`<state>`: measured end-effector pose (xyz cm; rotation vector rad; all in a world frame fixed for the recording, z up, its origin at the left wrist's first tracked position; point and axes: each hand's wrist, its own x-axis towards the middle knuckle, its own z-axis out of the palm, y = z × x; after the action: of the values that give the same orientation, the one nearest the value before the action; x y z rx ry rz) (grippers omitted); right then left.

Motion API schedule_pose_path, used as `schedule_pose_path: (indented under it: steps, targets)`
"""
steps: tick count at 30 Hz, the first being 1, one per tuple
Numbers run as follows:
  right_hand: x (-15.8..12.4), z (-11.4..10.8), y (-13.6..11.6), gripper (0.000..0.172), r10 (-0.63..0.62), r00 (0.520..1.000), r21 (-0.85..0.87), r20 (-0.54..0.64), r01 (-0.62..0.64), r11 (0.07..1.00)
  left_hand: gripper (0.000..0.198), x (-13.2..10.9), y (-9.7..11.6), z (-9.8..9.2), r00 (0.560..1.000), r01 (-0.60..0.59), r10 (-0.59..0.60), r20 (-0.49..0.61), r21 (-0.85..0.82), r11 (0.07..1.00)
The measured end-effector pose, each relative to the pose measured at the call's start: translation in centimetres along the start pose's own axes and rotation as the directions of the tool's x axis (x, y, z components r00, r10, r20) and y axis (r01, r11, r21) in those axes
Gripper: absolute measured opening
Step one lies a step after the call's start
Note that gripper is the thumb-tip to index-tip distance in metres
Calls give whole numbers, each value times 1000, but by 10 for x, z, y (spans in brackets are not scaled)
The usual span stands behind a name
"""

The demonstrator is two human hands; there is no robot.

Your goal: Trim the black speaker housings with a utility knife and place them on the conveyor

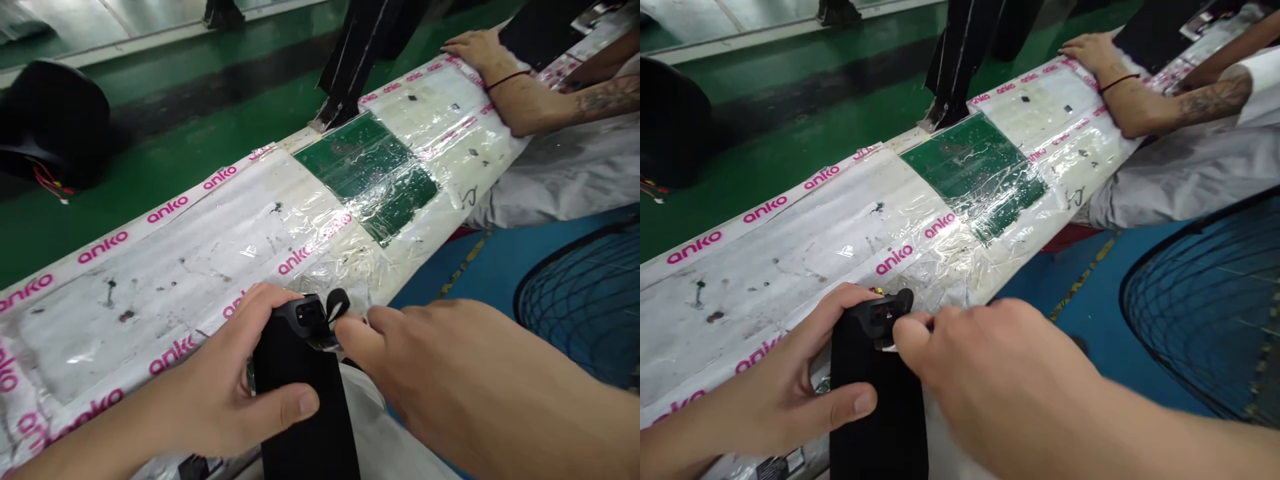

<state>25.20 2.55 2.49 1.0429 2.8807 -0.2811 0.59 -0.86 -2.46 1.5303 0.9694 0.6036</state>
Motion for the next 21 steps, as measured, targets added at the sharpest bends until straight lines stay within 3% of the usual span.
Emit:
schedule_pose_path:
  steps: [6,14,21]
  targets:
    - [-7,9,14,41,-83,996,-67,-19,82,994,64,-5,-3,-1,1000,-10,10,5,38,999]
    - [-6,9,4,44,-115,989,-31,-98,112,993,61,-3,-3,-4,999,12,-11,37,-25,1000]
    - [-1,8,4,44,-103,992,3,-65,104,995,65,-2,-7,-6,999,-17,19,34,-43,999]
